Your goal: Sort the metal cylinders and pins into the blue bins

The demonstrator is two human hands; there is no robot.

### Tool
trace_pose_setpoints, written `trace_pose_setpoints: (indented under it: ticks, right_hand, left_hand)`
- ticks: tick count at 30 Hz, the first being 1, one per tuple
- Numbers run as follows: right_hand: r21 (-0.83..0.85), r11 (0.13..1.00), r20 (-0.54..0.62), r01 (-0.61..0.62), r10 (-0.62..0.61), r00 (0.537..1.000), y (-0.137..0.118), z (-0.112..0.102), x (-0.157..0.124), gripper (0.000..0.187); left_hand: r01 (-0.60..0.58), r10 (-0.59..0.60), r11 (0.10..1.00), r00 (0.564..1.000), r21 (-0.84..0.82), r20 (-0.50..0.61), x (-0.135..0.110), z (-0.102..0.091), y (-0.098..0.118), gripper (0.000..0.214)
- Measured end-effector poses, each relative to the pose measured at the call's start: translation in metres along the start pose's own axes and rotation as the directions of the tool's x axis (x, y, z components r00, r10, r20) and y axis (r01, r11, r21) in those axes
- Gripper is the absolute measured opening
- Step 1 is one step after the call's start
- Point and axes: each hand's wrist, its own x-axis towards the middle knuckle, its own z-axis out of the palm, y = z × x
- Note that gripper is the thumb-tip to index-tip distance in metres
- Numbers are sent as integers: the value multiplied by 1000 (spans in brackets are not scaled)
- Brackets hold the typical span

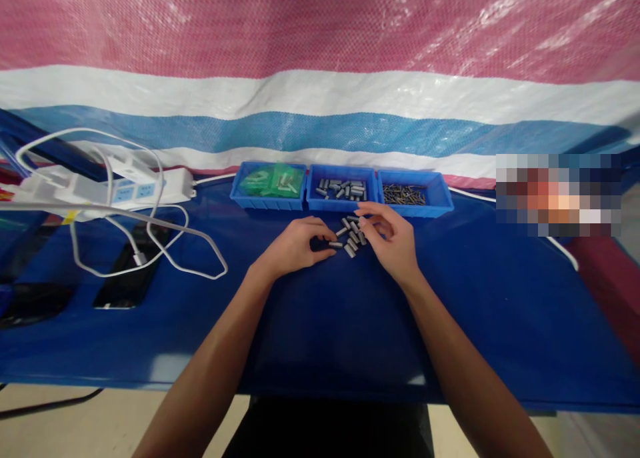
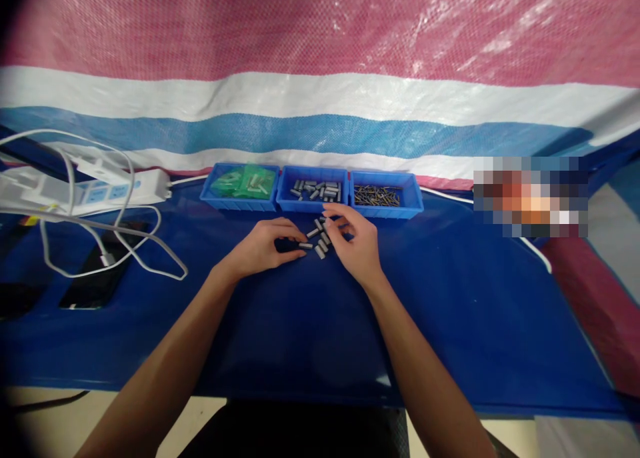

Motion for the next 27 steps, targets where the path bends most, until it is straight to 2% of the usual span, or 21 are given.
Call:
trace_pose_setpoints:
  ticks: [3,7,12,16,21,27]
  right_hand:
    - [17,998,-20,-55,55,998,5,-4,-7,23]
    - [26,998,-21,-49,49,999,8,-6,-8,21]
    - [-17,999,2,-32,32,999,11,-5,-7,22]
    - [-12,1000,41,-25,25,999,10,-5,-9,22]
    - [32,999,112,-31,27,993,4,-4,-10,24]
    - [47,997,146,-58,50,988,0,-3,-10,26]
  left_hand:
    - [-4,4,1000,1000,19,0,1,2,-2,12]
    - [33,-33,999,999,8,-9,2,0,-2,15]
    - [149,-171,976,976,-161,-137,3,1,4,23]
    - [187,-272,909,944,-373,-188,5,8,9,29]
    - [173,-379,773,898,-610,-225,9,16,12,36]
    - [196,-455,671,870,-715,-188,13,18,14,38]
